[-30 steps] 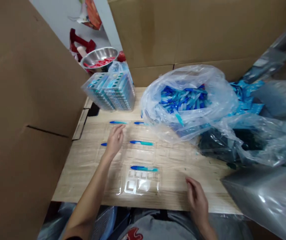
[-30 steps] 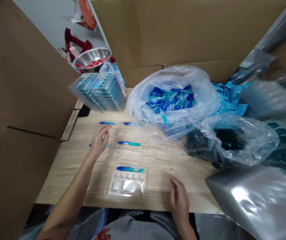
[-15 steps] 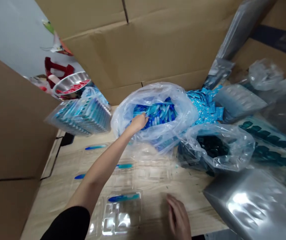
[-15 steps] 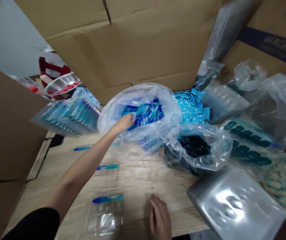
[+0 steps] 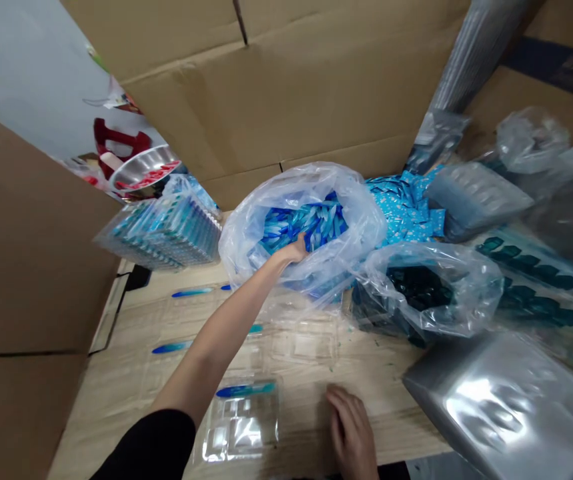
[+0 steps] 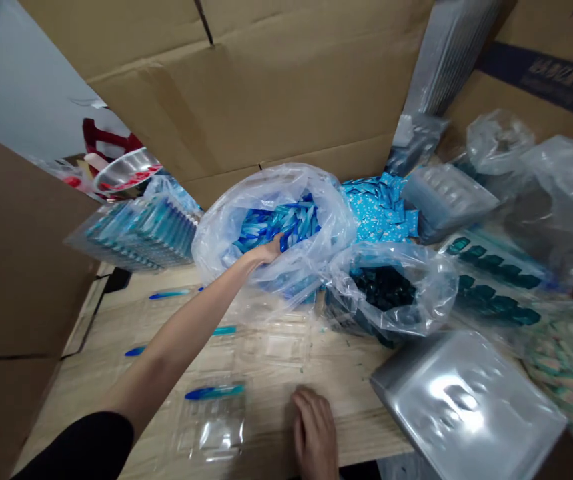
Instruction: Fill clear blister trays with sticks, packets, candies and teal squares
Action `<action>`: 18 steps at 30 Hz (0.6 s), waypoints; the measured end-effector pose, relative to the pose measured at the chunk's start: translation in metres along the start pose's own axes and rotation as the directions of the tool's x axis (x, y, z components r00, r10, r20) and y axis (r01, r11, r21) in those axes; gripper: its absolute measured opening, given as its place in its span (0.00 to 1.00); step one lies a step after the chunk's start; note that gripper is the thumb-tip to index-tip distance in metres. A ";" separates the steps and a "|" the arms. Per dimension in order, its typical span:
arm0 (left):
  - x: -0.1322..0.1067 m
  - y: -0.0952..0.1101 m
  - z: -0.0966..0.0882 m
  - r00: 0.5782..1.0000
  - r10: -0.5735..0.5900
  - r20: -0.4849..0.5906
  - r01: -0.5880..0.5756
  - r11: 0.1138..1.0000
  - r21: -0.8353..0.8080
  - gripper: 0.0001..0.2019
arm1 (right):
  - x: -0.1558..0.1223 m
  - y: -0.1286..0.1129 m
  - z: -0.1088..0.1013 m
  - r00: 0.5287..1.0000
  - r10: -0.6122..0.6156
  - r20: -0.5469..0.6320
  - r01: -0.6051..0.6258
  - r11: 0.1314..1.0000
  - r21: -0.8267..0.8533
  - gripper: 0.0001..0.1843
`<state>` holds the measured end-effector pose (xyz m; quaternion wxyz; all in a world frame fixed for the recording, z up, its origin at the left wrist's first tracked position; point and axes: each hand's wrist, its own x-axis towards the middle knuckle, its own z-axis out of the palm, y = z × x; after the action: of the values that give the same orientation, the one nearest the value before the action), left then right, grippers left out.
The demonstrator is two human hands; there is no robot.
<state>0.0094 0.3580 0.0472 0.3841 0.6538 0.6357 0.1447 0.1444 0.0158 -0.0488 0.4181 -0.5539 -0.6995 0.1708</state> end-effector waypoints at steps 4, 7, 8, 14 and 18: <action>-0.009 -0.006 -0.004 0.998 0.007 -0.061 -0.013 0.996 -0.085 0.22 | 0.000 0.000 0.000 1.000 0.015 -0.004 -0.015 1.000 0.025 0.16; -0.010 0.003 -0.011 0.979 0.070 -0.191 -0.099 0.984 -0.148 0.30 | 0.000 -0.001 0.000 0.999 0.038 -0.017 -0.037 0.998 0.055 0.16; -0.010 0.008 -0.015 0.968 0.095 -0.234 -0.135 0.978 -0.161 0.30 | 0.001 -0.002 0.000 0.998 0.051 -0.026 -0.049 0.996 0.068 0.16; -0.021 0.040 -0.063 0.861 0.156 -0.484 -0.285 0.936 -0.205 0.22 | 0.022 -0.018 -0.011 0.975 0.195 -0.103 -0.166 0.956 0.240 0.11; -0.064 0.046 -0.087 0.847 0.076 -0.526 -0.326 0.856 -0.401 0.13 | 0.069 -0.037 -0.028 0.938 0.337 -0.080 -0.267 0.850 0.455 0.10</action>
<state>-0.0257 0.3299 0.1558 0.3402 0.5450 0.5822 0.4982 0.1403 0.0602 0.0211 0.5531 -0.5607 -0.5119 0.3431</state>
